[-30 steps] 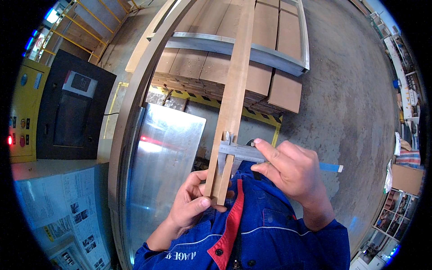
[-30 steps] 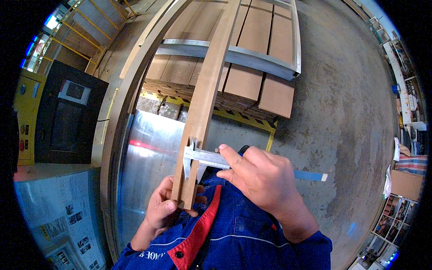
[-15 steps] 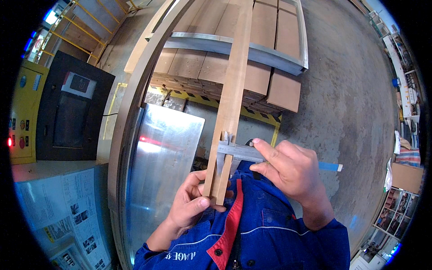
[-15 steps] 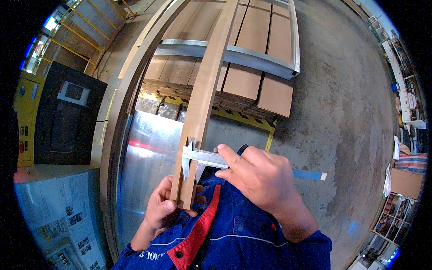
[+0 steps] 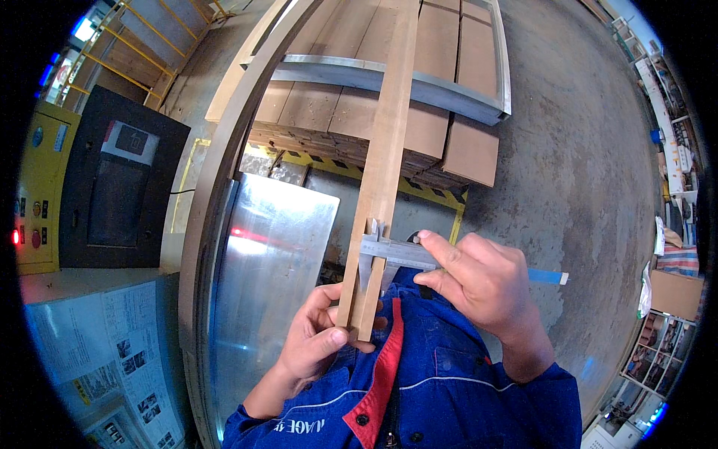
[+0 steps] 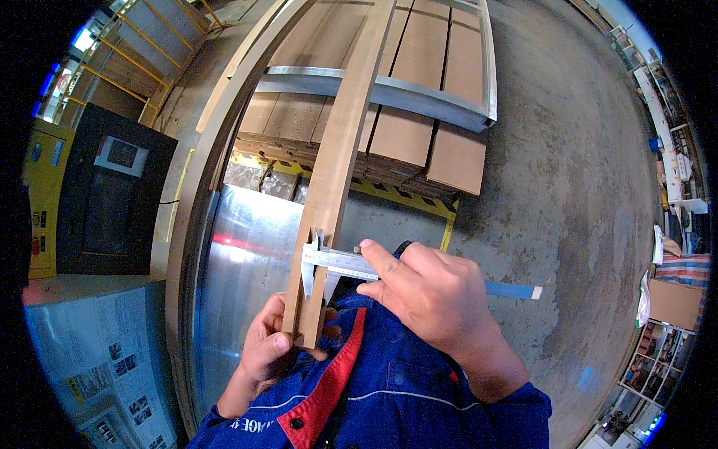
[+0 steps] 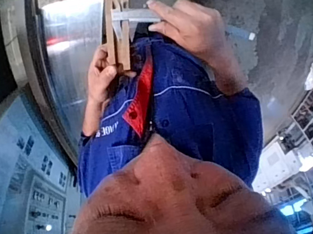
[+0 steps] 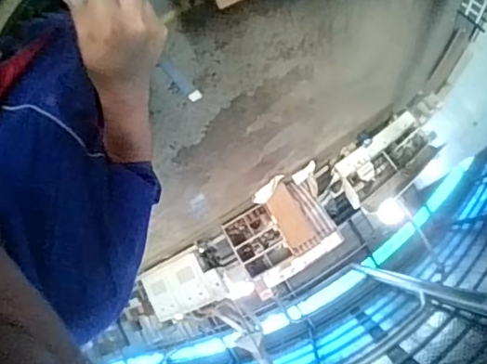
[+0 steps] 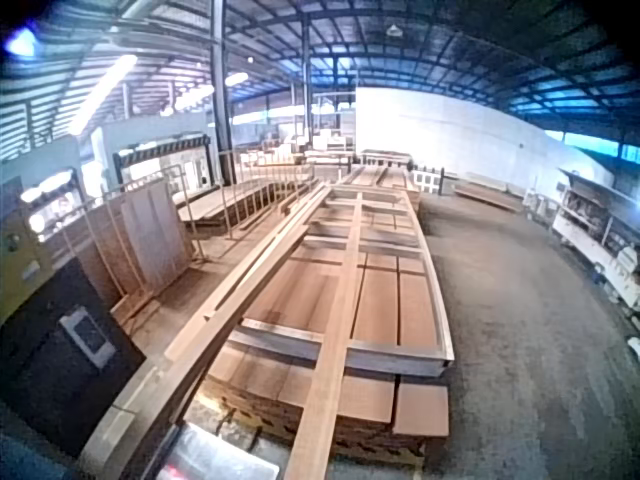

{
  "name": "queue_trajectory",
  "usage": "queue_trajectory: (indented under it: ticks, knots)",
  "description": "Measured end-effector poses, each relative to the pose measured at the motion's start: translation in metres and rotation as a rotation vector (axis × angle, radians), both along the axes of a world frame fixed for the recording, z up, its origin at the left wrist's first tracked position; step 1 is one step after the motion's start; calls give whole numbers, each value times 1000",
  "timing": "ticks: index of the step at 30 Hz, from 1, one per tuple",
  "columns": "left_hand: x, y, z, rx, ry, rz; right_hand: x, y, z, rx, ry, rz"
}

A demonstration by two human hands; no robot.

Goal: The person adjusts a dial indicator on a woodworking machine, then measures a wooden plank with a caliper. They return to the machine to make further adjustments to the dial indicator and other components using a wrench.

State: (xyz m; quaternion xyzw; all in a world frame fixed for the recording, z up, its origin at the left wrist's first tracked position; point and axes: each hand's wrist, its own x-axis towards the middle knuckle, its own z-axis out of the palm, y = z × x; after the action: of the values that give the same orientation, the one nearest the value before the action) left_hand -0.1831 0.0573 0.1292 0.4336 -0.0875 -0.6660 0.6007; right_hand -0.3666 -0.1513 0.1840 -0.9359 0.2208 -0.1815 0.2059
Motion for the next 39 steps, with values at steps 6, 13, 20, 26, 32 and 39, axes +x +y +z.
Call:
queue_trajectory:
  ticks: [6, 13, 20, 26, 32, 39]
  knots:
    - [-1, 1, -1, -9, 6, -1, -1, 0, 1, -13, -6, 8]
    - [-1, 2, 0, 8, -3, -4, -1, 3, 1, -5, -2, 0]
    - [9, 11, -12, 83, -77, 100, 15, -1, -6, -102, -169, -87]
    - [42, 20, -42, 204, -150, 280, 13, 0, -1, -71, -102, -47]
    - [78, 39, -87, 294, -558, 328, 21, -1, -15, -81, -70, -1]
    - [90, 30, -95, 482, -1296, 252, 19, -13, -25, -69, -40, -28]
